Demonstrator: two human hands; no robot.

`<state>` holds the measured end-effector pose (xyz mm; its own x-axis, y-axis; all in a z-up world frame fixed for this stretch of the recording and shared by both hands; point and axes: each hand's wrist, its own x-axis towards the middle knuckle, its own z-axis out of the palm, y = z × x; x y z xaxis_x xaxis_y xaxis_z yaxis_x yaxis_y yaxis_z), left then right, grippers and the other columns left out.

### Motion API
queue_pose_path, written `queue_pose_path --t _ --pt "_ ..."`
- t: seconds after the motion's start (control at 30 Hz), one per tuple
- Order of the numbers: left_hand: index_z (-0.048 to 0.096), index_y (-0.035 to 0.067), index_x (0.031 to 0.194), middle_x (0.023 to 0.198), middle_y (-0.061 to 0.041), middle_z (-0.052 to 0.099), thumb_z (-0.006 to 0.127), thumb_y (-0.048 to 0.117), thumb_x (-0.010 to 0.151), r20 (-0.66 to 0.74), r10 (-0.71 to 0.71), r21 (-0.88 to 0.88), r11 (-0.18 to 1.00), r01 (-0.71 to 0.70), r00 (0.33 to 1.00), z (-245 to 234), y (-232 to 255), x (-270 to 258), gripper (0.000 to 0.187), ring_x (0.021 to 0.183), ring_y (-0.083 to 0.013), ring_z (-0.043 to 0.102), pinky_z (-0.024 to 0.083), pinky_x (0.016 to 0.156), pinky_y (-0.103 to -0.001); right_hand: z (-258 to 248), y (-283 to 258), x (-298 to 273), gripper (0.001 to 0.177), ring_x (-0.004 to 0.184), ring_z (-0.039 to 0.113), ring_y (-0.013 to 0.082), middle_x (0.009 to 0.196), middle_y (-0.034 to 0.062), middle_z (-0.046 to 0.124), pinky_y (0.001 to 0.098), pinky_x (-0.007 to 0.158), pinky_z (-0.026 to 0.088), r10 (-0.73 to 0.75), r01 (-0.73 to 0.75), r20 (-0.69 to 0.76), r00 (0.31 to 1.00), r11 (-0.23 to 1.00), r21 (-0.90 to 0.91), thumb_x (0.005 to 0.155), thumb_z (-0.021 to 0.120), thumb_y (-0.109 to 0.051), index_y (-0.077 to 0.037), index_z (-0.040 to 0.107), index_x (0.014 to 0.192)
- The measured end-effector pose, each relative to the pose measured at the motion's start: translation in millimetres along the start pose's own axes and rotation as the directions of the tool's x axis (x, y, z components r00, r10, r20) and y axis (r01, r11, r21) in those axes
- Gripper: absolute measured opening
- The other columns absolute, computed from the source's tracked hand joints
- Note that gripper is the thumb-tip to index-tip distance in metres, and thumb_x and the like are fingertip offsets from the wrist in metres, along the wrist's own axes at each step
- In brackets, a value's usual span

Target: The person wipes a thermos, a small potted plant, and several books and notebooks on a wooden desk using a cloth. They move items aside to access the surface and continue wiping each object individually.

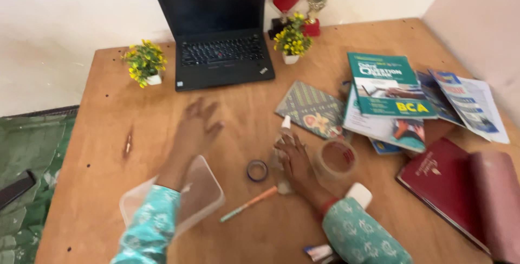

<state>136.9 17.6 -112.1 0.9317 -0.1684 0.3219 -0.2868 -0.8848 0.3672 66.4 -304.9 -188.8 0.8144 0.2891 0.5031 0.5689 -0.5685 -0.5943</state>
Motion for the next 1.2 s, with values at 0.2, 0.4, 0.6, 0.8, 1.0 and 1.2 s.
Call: queue_pose_path --t 0.2,0.4,0.6,0.8,1.0,1.2 --pt "0.040 -0.002 0.151 0.152 -0.025 0.045 0.074 0.027 0.083 -0.020 0.216 -0.058 0.975 -0.216 0.976 41.1 138.6 -71.7 0.082 0.139 -0.0457 0.041 0.034 0.118 -0.052 -115.4 -21.0 -12.2 0.029 0.115 0.060 0.0248 0.135 0.0106 0.063 0.0382 0.094 0.045 0.296 -0.163 -0.293 0.909 0.900 0.404 0.106 0.047 -0.018 -0.006 0.063 0.127" --pt "0.041 0.000 0.150 0.154 -0.027 0.041 0.076 0.034 0.082 -0.058 0.080 -0.054 0.995 -0.083 0.995 67.4 169.3 -131.3 0.083 0.143 -0.0478 0.033 0.028 0.115 -0.056 -313.1 -7.8 -30.7 0.045 0.113 0.061 0.0299 0.132 0.0137 0.065 0.0416 0.092 0.047 0.241 -0.281 -0.606 0.758 0.959 0.030 0.092 0.059 -0.024 -0.009 0.060 0.134" --pt "0.048 0.011 0.143 0.153 -0.016 0.044 0.077 0.053 0.079 -0.049 -0.215 -0.056 0.976 0.212 0.975 95.3 143.0 -148.2 0.082 0.145 -0.0390 0.034 0.026 0.117 -0.053 -360.4 61.2 -67.5 0.067 0.112 0.063 0.0349 0.129 0.0168 0.066 0.0450 0.090 0.049 0.430 -0.603 -0.439 0.789 0.681 -0.416 0.078 0.071 -0.029 -0.012 0.058 0.141" --pt "0.047 0.007 0.148 0.150 -0.016 0.050 0.071 0.058 0.084 -0.167 -0.197 -0.003 0.980 0.200 0.966 102.2 145.7 -144.6 0.086 0.143 -0.0360 0.038 0.028 0.115 -0.054 -337.1 112.8 -94.0 0.091 0.110 0.065 0.0400 0.126 0.0199 0.068 0.0484 0.089 0.052 0.596 -0.640 -0.295 0.747 0.522 -0.564 0.063 0.084 -0.035 -0.015 0.055 0.148" --pt "0.050 0.007 0.148 0.146 -0.018 0.055 0.069 0.054 0.088 -0.340 -0.190 -0.080 0.982 0.173 0.921 99.8 144.5 -139.6 0.078 0.142 -0.0412 0.041 0.033 0.112 -0.054 -319.1 32.9 -82.4 0.106 0.112 0.065 0.0412 0.127 0.0195 0.068 0.0504 0.088 0.052 0.332 -0.452 -0.311 0.891 0.722 -0.524 0.055 0.089 -0.038 -0.015 0.053 0.152" --pt "0.056 0.005 0.143 0.143 -0.018 0.062 0.067 0.053 0.093 -0.316 -0.303 -0.499 0.859 0.115 0.899 108.7 148.7 -144.6 0.070 0.137 -0.0351 0.055 0.042 0.116 -0.046 -290.9 -84.2 -20.8 0.078 0.114 0.067 0.0295 0.130 0.0072 0.068 0.0453 0.089 0.053 0.009 0.054 0.071 0.997 0.558 -0.828 0.061 0.085 -0.031 -0.023 0.062 0.135"
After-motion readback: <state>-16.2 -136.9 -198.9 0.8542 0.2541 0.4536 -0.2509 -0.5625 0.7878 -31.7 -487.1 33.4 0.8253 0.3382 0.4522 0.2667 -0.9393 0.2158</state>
